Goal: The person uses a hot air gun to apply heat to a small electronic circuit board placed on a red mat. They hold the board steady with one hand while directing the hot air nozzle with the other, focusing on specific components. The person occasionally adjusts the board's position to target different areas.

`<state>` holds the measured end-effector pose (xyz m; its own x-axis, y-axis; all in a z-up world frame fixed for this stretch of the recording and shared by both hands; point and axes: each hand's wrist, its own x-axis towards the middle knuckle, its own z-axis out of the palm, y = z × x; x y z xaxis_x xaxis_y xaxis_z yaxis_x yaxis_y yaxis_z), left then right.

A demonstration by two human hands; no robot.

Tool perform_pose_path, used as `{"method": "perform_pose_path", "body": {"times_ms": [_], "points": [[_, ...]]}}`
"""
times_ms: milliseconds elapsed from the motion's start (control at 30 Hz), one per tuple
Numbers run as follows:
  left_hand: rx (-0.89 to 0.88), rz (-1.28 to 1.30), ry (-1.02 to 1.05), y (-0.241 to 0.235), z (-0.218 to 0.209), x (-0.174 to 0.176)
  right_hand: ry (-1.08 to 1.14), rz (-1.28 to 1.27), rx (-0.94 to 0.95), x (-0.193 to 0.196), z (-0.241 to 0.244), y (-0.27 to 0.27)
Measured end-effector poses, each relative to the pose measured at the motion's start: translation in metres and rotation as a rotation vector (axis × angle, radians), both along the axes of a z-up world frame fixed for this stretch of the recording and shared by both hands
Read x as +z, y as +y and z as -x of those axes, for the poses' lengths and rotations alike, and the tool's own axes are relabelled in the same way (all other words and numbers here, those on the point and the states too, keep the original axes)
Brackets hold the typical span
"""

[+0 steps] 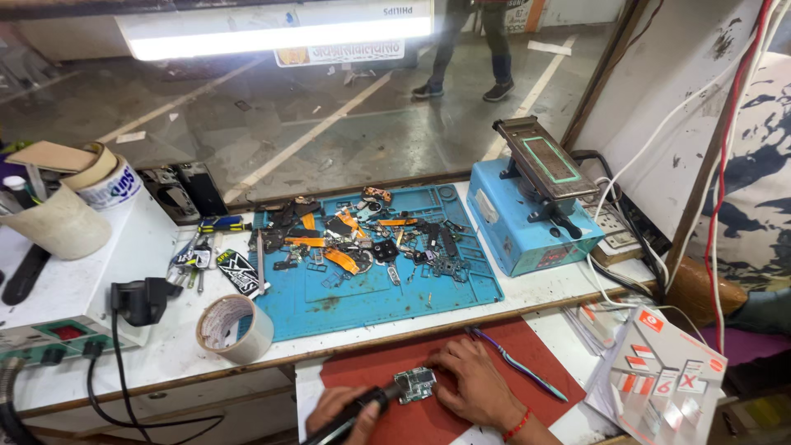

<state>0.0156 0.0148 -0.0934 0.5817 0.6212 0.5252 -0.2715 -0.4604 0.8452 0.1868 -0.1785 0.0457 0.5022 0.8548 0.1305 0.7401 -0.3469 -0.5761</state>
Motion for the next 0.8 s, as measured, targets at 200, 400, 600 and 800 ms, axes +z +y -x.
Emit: {"method": "perform_pose_path", "body": {"times_ms": [200, 400, 600, 800], "points": [[0.004, 0.101, 0.064, 0.005, 0.0, 0.017, -0.023, -0.005, 0.005, -0.011, -0.001, 0.001], [-0.19, -0.03, 0.067, 0.034, -0.025, 0.033, -0.125, -0.07, -0.003, -0.029, -0.018, 0.005], [-0.252, 0.058, 0.123, -0.003, 0.024, 0.052, -0.125, 0.05, -0.001, -0.017, -0.01, 0.004], [-0.116, 0.164, 0.175, -0.011, 0.013, 0.082, -0.076, -0.026, -0.003, -0.014, -0.008, 0.003]]}}
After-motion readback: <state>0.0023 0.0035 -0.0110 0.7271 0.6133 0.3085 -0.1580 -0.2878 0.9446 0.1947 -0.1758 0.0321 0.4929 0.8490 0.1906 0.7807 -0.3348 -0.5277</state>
